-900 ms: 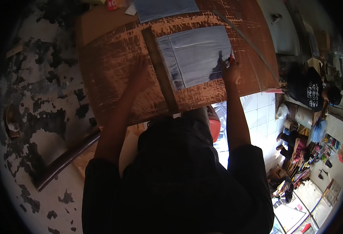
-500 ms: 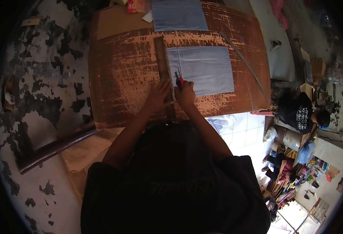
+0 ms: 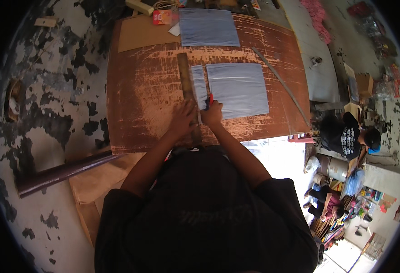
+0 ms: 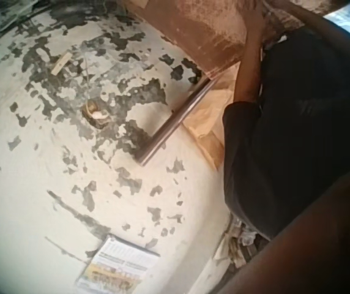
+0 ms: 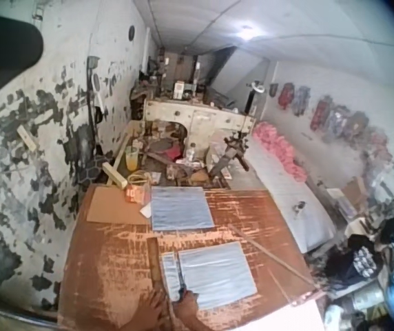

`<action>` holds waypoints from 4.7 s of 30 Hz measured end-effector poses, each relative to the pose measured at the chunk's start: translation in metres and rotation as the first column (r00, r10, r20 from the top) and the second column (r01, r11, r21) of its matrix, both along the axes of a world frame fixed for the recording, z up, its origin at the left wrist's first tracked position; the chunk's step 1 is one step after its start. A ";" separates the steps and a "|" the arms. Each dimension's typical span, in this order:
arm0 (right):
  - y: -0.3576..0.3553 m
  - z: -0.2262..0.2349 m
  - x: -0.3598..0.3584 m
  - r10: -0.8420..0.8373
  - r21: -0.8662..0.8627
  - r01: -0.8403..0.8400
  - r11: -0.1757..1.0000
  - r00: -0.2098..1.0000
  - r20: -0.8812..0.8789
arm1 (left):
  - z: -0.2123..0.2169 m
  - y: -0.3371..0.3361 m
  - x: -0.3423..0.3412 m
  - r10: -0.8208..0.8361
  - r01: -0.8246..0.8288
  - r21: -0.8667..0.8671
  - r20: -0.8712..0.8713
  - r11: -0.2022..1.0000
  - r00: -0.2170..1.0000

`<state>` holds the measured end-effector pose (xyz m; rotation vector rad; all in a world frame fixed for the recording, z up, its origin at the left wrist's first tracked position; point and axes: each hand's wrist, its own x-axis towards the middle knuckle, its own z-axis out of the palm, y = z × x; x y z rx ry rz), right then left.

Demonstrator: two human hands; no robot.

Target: The person cuts rectangular pieces from a sheet of material using a ruler and a cutter on a table, then picks up the cut sheets from the floor.

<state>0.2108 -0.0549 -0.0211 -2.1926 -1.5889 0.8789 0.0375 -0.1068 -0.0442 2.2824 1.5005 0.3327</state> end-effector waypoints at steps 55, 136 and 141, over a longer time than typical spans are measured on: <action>-0.099 -0.012 0.289 -0.537 0.438 0.512 0.739 0.840 -0.076 | 0.041 -0.008 -0.004 0.404 -0.228 -0.435 0.372 0.871 0.835; 0.357 0.010 0.206 0.454 0.354 -0.460 0.814 0.885 0.105 | -0.001 0.349 0.005 0.748 -0.727 -0.198 0.286 0.657 0.599; 0.267 0.025 0.254 0.501 0.435 -0.408 0.803 0.857 -0.122 | -0.011 0.339 0.006 0.739 -0.740 0.036 0.037 0.672 0.672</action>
